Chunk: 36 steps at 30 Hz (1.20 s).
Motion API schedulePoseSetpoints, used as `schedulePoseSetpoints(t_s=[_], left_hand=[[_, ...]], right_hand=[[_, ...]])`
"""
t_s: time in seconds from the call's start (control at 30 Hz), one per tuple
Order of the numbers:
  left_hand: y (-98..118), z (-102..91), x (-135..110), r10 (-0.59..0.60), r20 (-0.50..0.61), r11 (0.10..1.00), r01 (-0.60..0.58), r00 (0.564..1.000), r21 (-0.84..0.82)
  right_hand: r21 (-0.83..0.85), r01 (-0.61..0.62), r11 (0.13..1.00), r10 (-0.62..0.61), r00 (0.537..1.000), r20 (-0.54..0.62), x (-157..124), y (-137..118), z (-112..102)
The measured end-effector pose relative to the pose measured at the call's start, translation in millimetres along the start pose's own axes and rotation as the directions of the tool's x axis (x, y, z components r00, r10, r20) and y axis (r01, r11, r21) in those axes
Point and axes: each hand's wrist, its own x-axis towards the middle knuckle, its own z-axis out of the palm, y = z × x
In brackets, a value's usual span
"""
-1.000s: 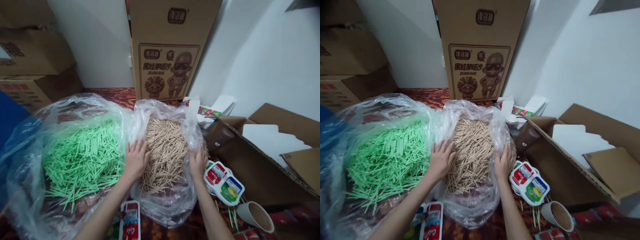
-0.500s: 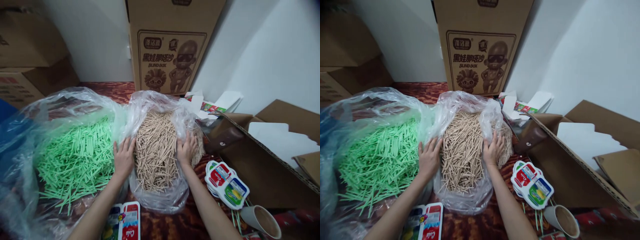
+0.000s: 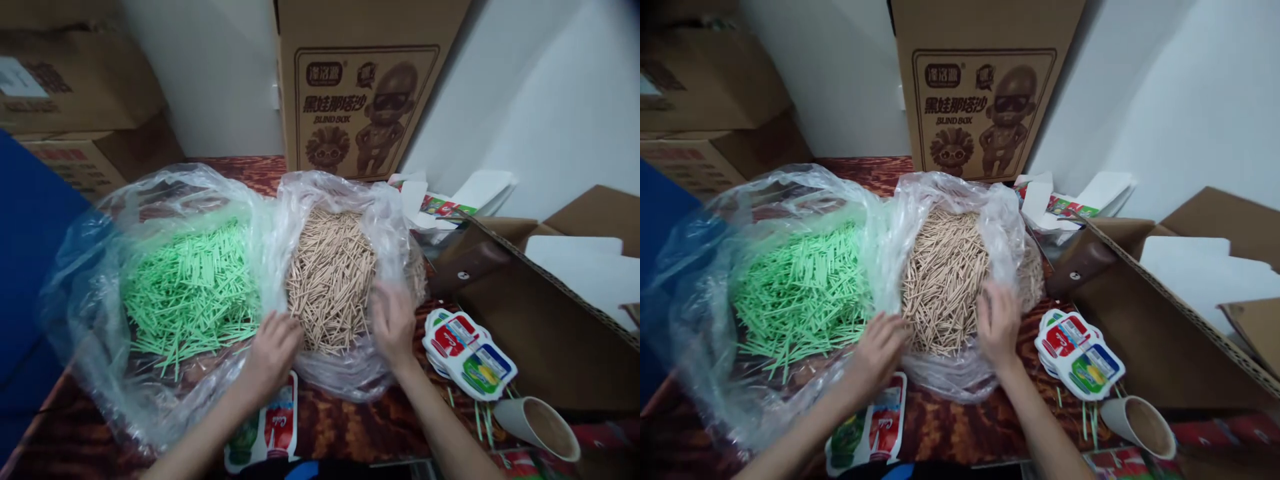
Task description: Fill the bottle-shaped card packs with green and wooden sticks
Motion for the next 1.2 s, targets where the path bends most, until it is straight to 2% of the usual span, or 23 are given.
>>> schedulePoseSetpoints(t_s=[0.03, 0.07, 0.1, 0.17, 0.23, 0.3, 0.37, 0.43, 0.5, 0.6, 0.63, 0.7, 0.8, 0.9, 0.97, 1.03, 1.07, 1.13, 1.17, 1.2], left_hand=[[8.3, 1.9, -10.2, 0.033, 0.054, 0.998, -0.031, 0.998, -0.046], [14.6, 4.7, -18.8, 0.036, 0.095, 0.997, -0.029, 0.995, -0.073], [18.7, 7.8, -25.5, 0.017, 0.125, 0.996, -0.006, 0.992, -0.084], [22.5, 13.0, -34.8, -0.048, 0.162, 0.995, 0.06, 0.986, -0.076], [25.1, 15.5, -40.8, -0.093, 0.171, 0.993, 0.105, 0.981, -0.06], [30.9, 16.6, -46.3, -0.128, 0.155, 0.989, 0.138, 0.98, -0.049], [39.4, 18.6, -52.7, -0.16, 0.123, 0.985, 0.166, 0.979, -0.04], [47.5, 22.9, -60.0, -0.174, 0.102, 0.984, 0.178, 0.979, -0.03], [52.2, 28.7, -66.9, -0.176, 0.096, 0.984, 0.178, 0.98, -0.019], [52.4, 35.9, -73.3, -0.192, 0.096, 0.981, 0.195, 0.977, -0.019], [51.5, 37.2, -73.9, -0.202, 0.1, 0.978, 0.205, 0.974, -0.025], [49.9, 38.1, -73.5, -0.218, 0.116, 0.974, 0.224, 0.969, -0.04], [50.1, 36.7, -71.9, -0.234, 0.144, 0.968, 0.244, 0.962, -0.059], [52.7, 30.7, -73.3, -0.238, 0.132, 0.964, 0.25, 0.962, -0.086], [52.7, 22.9, -74.6, -0.238, 0.087, 0.962, 0.247, 0.967, -0.118], [48.8, 14.1, -72.4, -0.285, -0.009, 0.949, 0.28, 0.959, -0.145], [45.2, 10.9, -68.9, -0.343, -0.068, 0.932, 0.33, 0.937, -0.151], [35.8, 9.9, -56.5, -0.494, -0.172, 0.868, 0.472, 0.852, -0.155], [30.9, 13.1, -48.2, -0.562, -0.197, 0.827, 0.541, 0.803, -0.154], [26.4, 18.6, -39.2, -0.598, -0.204, 0.801, 0.58, 0.775, -0.147]], right_hand=[[0.069, 0.097, 0.993, -0.106, 0.985, 0.138, -15.8, -12.6, -4.6], [0.11, 0.159, 0.981, -0.183, 0.948, 0.261, -31.7, -22.4, -7.5], [0.112, 0.185, 0.976, -0.213, 0.91, 0.355, -46.8, -28.8, -9.0], [0.049, 0.174, 0.984, -0.176, 0.865, 0.47, -71.2, -32.3, -9.8], [-0.02, 0.157, 0.987, -0.125, 0.851, 0.51, -85.7, -29.5, -10.8], [-0.055, 0.163, 0.985, -0.114, 0.856, 0.504, -90.5, -29.1, -12.8], [-0.08, 0.203, 0.976, -0.142, 0.869, 0.473, -88.4, -35.6, -13.2], [-0.087, 0.299, 0.95, -0.228, 0.86, 0.457, -81.5, -46.6, -7.9], [-0.045, 0.45, 0.892, -0.374, 0.789, 0.488, -70.9, -55.6, 5.0], [0.06, 0.649, 0.759, -0.568, 0.613, 0.549, -48.1, -54.9, 32.2], [0.08, 0.682, 0.727, -0.599, 0.572, 0.56, -38.9, -50.9, 40.9], [0.1, 0.718, 0.689, -0.631, 0.526, 0.571, -19.8, -40.2, 54.7], [0.088, 0.725, 0.683, -0.628, 0.521, 0.577, 1.6, -25.7, 64.0], [0.089, 0.732, 0.675, -0.631, 0.511, 0.584, 6.9, -19.2, 62.2], [0.105, 0.739, 0.666, -0.641, 0.494, 0.587, 4.1, -18.4, 58.3], [0.107, 0.737, 0.667, -0.645, 0.5, 0.578, 0.7, -18.9, 54.7], [0.088, 0.729, 0.678, -0.634, 0.52, 0.573, -0.3, -19.3, 53.7], [0.021, 0.702, 0.712, -0.592, 0.584, 0.555, -0.2, -20.0, 54.2], [-0.018, 0.683, 0.731, -0.565, 0.618, 0.547, 0.7, -20.2, 55.7], [-0.047, 0.665, 0.746, -0.541, 0.645, 0.54, 2.1, -20.3, 57.7]])
